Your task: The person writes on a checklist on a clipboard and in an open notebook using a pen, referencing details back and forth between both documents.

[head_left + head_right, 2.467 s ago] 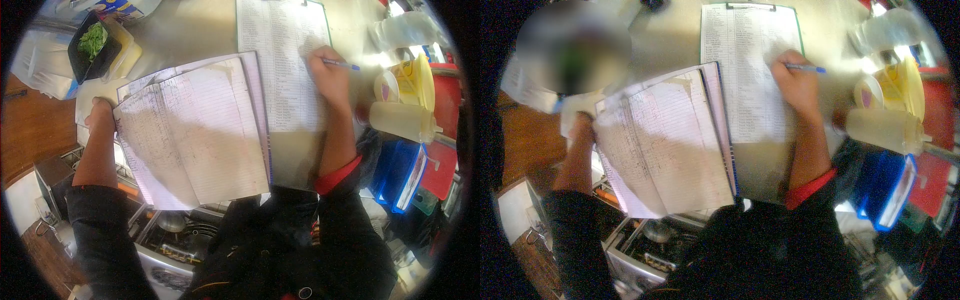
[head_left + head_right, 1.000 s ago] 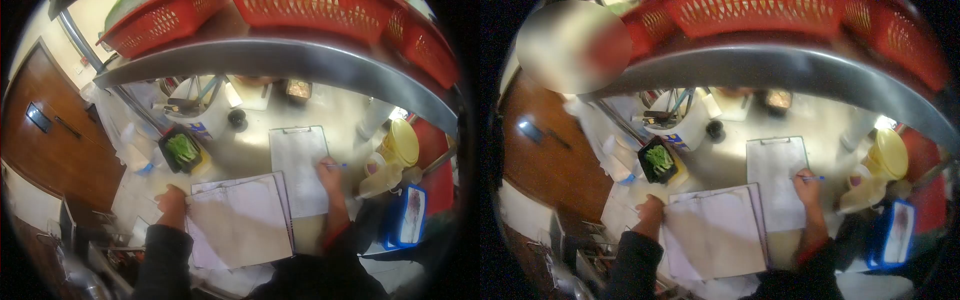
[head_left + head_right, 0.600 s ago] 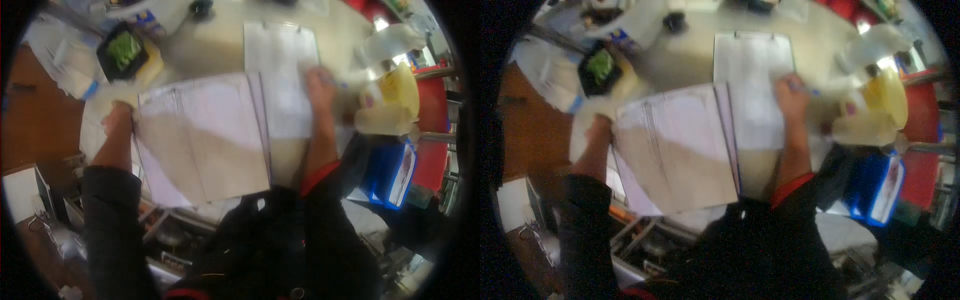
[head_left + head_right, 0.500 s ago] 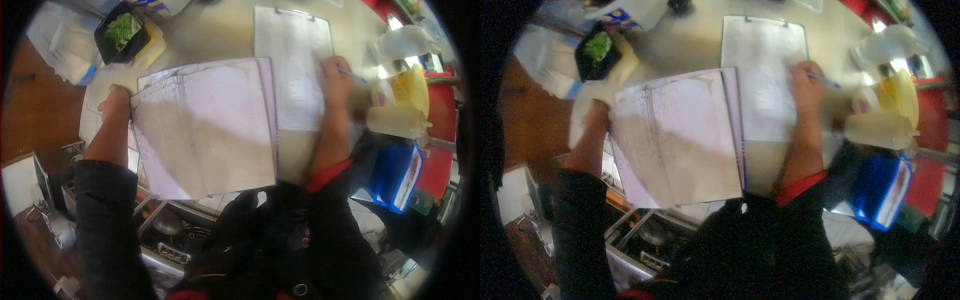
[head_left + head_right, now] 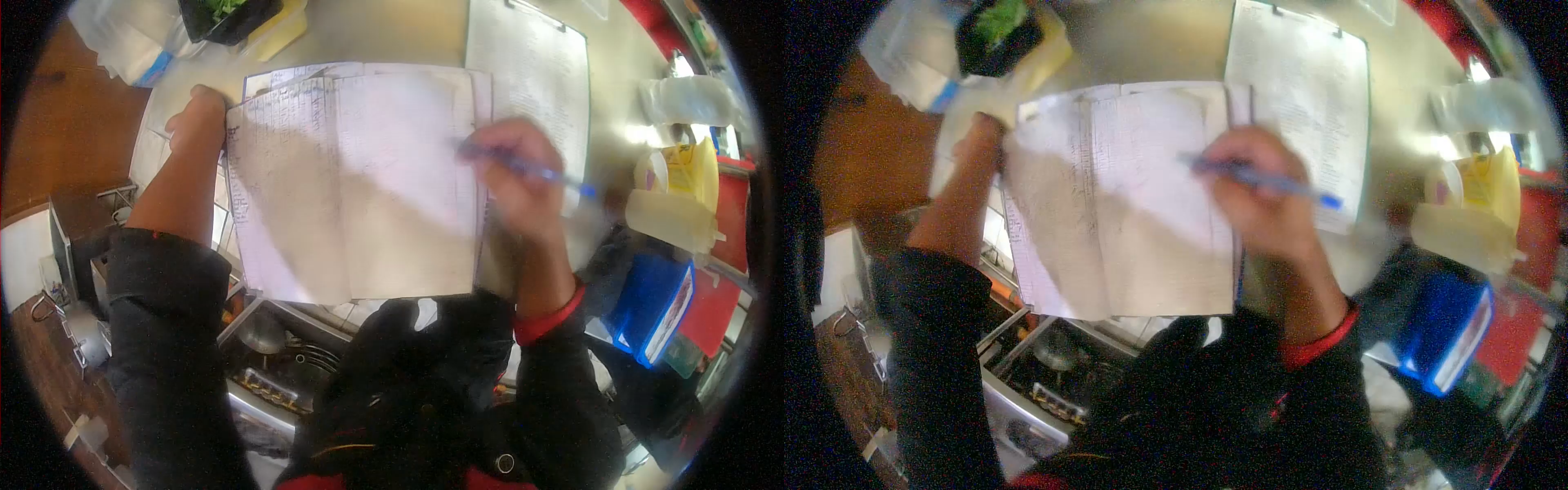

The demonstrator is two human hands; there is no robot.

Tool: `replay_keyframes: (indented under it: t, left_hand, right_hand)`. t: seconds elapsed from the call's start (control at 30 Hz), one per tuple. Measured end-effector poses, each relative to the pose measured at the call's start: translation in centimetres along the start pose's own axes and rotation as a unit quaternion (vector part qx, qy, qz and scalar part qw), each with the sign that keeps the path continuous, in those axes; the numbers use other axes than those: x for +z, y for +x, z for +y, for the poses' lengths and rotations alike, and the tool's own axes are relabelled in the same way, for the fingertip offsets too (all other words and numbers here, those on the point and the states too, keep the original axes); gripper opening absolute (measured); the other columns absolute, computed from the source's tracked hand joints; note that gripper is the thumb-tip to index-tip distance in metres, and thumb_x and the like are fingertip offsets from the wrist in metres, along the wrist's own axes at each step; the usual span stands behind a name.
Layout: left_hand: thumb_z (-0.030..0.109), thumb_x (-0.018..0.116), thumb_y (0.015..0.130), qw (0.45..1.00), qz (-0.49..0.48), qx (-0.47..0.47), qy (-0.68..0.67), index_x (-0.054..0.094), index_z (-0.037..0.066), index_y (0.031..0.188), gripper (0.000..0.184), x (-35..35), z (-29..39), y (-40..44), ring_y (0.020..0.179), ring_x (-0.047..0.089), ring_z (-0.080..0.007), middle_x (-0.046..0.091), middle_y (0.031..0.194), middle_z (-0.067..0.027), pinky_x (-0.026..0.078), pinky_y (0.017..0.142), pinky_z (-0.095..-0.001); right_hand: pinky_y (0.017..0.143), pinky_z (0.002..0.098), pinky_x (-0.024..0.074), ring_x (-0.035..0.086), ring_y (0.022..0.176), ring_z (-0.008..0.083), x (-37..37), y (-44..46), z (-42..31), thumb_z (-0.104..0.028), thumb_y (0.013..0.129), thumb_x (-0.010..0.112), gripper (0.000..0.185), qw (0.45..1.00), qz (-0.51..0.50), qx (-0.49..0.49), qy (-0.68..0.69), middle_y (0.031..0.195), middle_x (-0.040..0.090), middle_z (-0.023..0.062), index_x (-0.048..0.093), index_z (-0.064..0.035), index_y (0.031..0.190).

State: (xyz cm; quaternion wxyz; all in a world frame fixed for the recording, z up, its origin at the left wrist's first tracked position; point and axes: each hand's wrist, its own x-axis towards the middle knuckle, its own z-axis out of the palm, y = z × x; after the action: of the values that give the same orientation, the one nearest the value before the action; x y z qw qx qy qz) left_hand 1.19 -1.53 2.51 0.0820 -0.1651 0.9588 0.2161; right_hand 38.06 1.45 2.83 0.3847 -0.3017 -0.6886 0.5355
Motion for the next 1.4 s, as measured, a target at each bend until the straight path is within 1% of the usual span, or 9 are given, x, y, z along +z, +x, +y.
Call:
replay_keyframes:
  t: [0.03, 0.07, 0.13, 0.27, 0.47, 0.53, 0.63, 0.77, 1.4]
  left_hand:
    - [0.051, 0.051, 0.085, 1.0, 0.001, -0.001, 0.004, 0.031, -0.001, 0.141, 0.08, -1.1, 0.8, -2.5, 0.129, 0.043, -0.041, 0.039, 0.143, -0.0252, 0.037, 0.105, -0.0487]
    - [0.052, 0.051, 0.085, 1.0, 0.003, -0.002, 0.008, 0.031, -0.001, 0.141, 0.08, -1.5, 0.9, -2.8, 0.129, 0.043, -0.0411, 0.039, 0.143, -0.0253, 0.037, 0.105, -0.0488]
    - [0.052, 0.051, 0.085, 1.0, 0.006, -0.004, 0.011, 0.03, -0.002, 0.142, 0.081, -1.5, 0.8, -2.0, 0.129, 0.042, -0.0414, 0.039, 0.144, -0.0255, 0.037, 0.105, -0.049]
    - [0.053, 0.05, 0.085, 1.0, 0.006, 0.003, 0.022, 0.029, -0.002, 0.142, 0.083, 0.0, -0.1, 0.7, 0.13, 0.042, -0.0419, 0.038, 0.144, -0.0259, 0.037, 0.105, -0.0496]
    - [0.054, 0.048, 0.085, 0.999, 0.013, 0.022, 0.032, 0.027, -0.003, 0.143, 0.085, 0.6, -0.4, 1.7, 0.13, 0.041, -0.0427, 0.037, 0.145, -0.0264, 0.037, 0.105, -0.0503]
    - [0.055, 0.048, 0.085, 0.999, 0.01, 0.025, 0.031, 0.026, -0.004, 0.144, 0.086, 0.7, -0.5, 1.9, 0.13, 0.041, -0.0429, 0.036, 0.145, -0.0266, 0.037, 0.104, -0.0506]
    - [0.055, 0.047, 0.085, 0.999, 0.002, 0.028, 0.029, 0.025, -0.004, 0.144, 0.087, 1.1, -0.2, 1.8, 0.13, 0.04, -0.0431, 0.036, 0.145, -0.0268, 0.037, 0.104, -0.0509]
    - [0.056, 0.046, 0.086, 0.999, 0.001, 0.028, 0.035, 0.025, -0.005, 0.144, 0.087, 1.1, -0.1, 1.8, 0.13, 0.04, -0.0429, 0.036, 0.145, -0.0267, 0.038, 0.104, -0.0512]
    - [0.055, 0.047, 0.086, 0.998, 0.035, -0.003, 0.047, 0.026, -0.005, 0.144, 0.086, -0.1, 0.6, -1.1, 0.126, 0.044, -0.0426, 0.038, 0.143, -0.026, 0.038, 0.102, -0.0511]
  right_hand:
    - [0.063, 0.0285, 0.0463, 0.059, 0.071, 0.016, 0.7, -0.7, 0.4, 0.001, 0.078, 0.065, 0.016, 0.996, -0.072, -0.043, -0.019, 0.08, 0.065, 0.0081, 0.061, 0.0003, 0.094]
    - [0.063, 0.0285, 0.0463, 0.059, 0.071, 0.016, 1.2, -1.1, 0.2, 0.001, 0.078, 0.065, 0.016, 0.996, -0.075, -0.04, -0.013, 0.08, 0.065, 0.0081, 0.061, 0.0003, 0.094]
    - [0.06, 0.0323, 0.0456, 0.058, 0.066, 0.0208, 1.9, -1.3, -0.1, 0.0, 0.076, 0.065, 0.011, 0.976, -0.172, -0.062, -0.116, 0.075, 0.062, 0.0099, 0.06, -0.0014, 0.087]
    - [0.058, 0.0331, 0.0437, 0.057, 0.063, 0.0237, 3.0, -1.9, 1.8, -0.002, 0.075, 0.065, 0.009, 0.984, -0.136, -0.076, -0.086, 0.073, 0.06, 0.0108, 0.061, -0.0024, 0.083]
    - [0.056, 0.0373, 0.043, 0.056, 0.062, 0.028, 3.3, -1.9, 2.2, -0.006, 0.074, 0.068, 0.009, 0.969, -0.164, -0.116, -0.141, 0.069, 0.058, 0.0108, 0.06, -0.0052, 0.078]
    - [0.055, 0.0438, 0.0428, 0.056, 0.059, 0.0337, 3.4, -1.8, 2.2, -0.014, 0.073, 0.07, 0.014, 0.972, -0.145, -0.123, -0.136, 0.065, 0.057, 0.0132, 0.058, -0.007, 0.069]
    - [0.055, 0.0451, 0.0422, 0.057, 0.059, 0.0336, 3.0, -1.7, 2.1, -0.013, 0.074, 0.07, 0.014, 0.957, -0.197, -0.102, -0.188, 0.065, 0.057, 0.012, 0.058, -0.0078, 0.069]
    - [0.054, 0.0451, 0.0416, 0.055, 0.058, 0.0335, 3.7, -2.0, 2.6, -0.013, 0.074, 0.07, 0.014, 0.977, -0.142, -0.118, -0.108, 0.064, 0.057, 0.0107, 0.058, -0.0085, 0.067]
    - [0.054, 0.0422, 0.0408, 0.054, 0.057, 0.0319, 3.6, -1.8, 2.5, -0.005, 0.071, 0.068, 0.011, 0.968, -0.161, -0.141, -0.13, 0.063, 0.054, 0.0116, 0.057, -0.0057, 0.071]
